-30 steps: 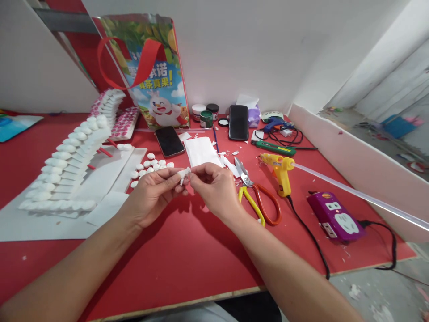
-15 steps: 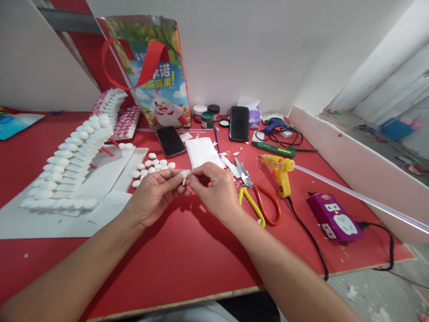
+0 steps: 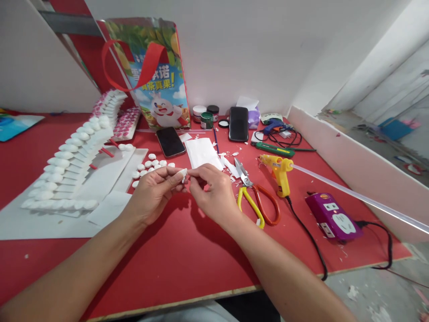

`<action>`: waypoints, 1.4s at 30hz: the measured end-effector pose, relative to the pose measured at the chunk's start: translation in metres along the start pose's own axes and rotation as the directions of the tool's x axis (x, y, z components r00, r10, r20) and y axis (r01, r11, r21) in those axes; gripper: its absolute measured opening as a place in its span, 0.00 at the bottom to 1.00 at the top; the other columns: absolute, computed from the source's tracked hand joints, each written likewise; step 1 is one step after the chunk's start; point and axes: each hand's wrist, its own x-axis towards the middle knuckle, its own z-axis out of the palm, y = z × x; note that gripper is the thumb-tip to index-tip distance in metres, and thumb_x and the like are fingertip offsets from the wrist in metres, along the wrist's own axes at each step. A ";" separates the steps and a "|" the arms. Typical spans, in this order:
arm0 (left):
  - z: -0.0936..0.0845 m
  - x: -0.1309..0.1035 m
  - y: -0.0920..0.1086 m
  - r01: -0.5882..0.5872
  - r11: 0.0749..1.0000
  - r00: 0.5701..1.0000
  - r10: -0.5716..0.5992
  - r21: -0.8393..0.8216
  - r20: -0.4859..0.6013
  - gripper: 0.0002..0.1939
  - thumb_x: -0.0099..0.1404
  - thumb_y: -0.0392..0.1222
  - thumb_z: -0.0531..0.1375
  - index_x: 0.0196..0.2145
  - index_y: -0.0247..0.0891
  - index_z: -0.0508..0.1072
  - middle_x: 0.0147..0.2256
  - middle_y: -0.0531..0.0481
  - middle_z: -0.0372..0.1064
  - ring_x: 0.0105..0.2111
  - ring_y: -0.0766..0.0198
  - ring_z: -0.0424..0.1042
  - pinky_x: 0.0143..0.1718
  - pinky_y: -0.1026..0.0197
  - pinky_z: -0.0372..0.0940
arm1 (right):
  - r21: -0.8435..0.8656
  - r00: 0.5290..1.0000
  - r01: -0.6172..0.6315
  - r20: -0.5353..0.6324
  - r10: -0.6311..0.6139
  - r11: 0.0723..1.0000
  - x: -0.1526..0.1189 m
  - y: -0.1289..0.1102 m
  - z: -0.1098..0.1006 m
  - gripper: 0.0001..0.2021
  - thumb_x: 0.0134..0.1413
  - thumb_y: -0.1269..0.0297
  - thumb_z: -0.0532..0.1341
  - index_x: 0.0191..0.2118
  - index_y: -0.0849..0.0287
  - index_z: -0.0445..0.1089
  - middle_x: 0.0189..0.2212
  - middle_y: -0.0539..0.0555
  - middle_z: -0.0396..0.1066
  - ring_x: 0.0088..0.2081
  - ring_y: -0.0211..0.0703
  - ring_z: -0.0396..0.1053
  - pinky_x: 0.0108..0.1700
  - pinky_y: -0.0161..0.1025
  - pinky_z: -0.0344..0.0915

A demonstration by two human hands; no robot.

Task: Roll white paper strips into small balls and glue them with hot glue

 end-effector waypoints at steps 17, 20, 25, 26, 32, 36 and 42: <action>-0.002 0.001 0.005 0.020 0.999 0.999 -0.019 -0.045 0.036 0.17 0.48 0.45 0.77 0.30 0.32 0.78 0.26 0.51 0.75 0.24 0.72 0.71 0.32 0.67 0.69 | 0.328 0.978 -0.207 0.084 0.190 0.922 0.000 -0.002 0.000 0.09 0.51 0.70 0.63 0.39 0.59 0.78 0.34 0.52 0.77 0.35 0.39 0.74 0.38 0.37 0.70; -0.002 0.001 0.004 0.013 0.999 0.999 -0.011 -0.052 0.040 0.17 0.49 0.45 0.77 0.30 0.32 0.79 0.27 0.52 0.75 0.24 0.73 0.71 0.31 0.68 0.69 | 0.216 0.998 -0.057 0.028 0.053 0.975 -0.001 0.002 0.001 0.11 0.53 0.73 0.60 0.40 0.59 0.79 0.34 0.53 0.76 0.35 0.38 0.73 0.38 0.37 0.70; -0.005 0.002 -0.001 -0.019 1.000 1.000 0.020 -0.016 0.017 0.14 0.51 0.44 0.76 0.31 0.34 0.80 0.28 0.53 0.76 0.25 0.73 0.73 0.32 0.68 0.70 | 0.116 0.997 0.069 0.009 -0.070 0.991 -0.004 0.005 0.002 0.14 0.55 0.77 0.58 0.42 0.59 0.79 0.34 0.53 0.75 0.34 0.38 0.74 0.37 0.37 0.70; -0.006 0.002 -0.002 -0.028 1.000 1.000 0.028 -0.009 0.012 0.14 0.52 0.44 0.76 0.31 0.34 0.80 0.28 0.53 0.76 0.25 0.72 0.73 0.32 0.68 0.70 | 0.107 0.997 0.081 0.006 -0.083 0.991 -0.004 0.005 0.002 0.14 0.55 0.77 0.58 0.42 0.59 0.78 0.34 0.53 0.75 0.34 0.38 0.74 0.37 0.36 0.70; -0.010 0.004 -0.007 -0.074 0.995 0.997 0.074 0.064 0.011 0.12 0.55 0.45 0.75 0.33 0.37 0.80 0.29 0.53 0.78 0.27 0.70 0.76 0.34 0.67 0.72 | 0.068 0.992 0.127 -0.007 -0.127 0.990 -0.005 0.003 0.001 0.14 0.56 0.78 0.58 0.42 0.59 0.78 0.34 0.53 0.76 0.33 0.36 0.74 0.36 0.35 0.70; -0.011 0.003 -0.006 -0.122 0.985 0.993 0.120 0.121 0.023 0.12 0.56 0.45 0.74 0.33 0.37 0.79 0.28 0.54 0.77 0.27 0.70 0.76 0.35 0.66 0.72 | 0.020 0.984 0.175 -0.021 -0.175 0.984 -0.005 0.004 0.001 0.14 0.56 0.77 0.58 0.43 0.60 0.79 0.35 0.54 0.76 0.33 0.36 0.74 0.36 0.34 0.71; -0.010 0.001 -0.003 -0.201 0.953 0.979 0.203 0.228 0.018 0.12 0.55 0.44 0.74 0.32 0.37 0.78 0.27 0.53 0.77 0.29 0.65 0.77 0.35 0.62 0.74 | -0.057 0.975 0.223 -0.012 -0.224 0.973 -0.008 0.009 0.001 0.15 0.58 0.75 0.58 0.45 0.57 0.79 0.38 0.55 0.77 0.36 0.38 0.76 0.40 0.37 0.73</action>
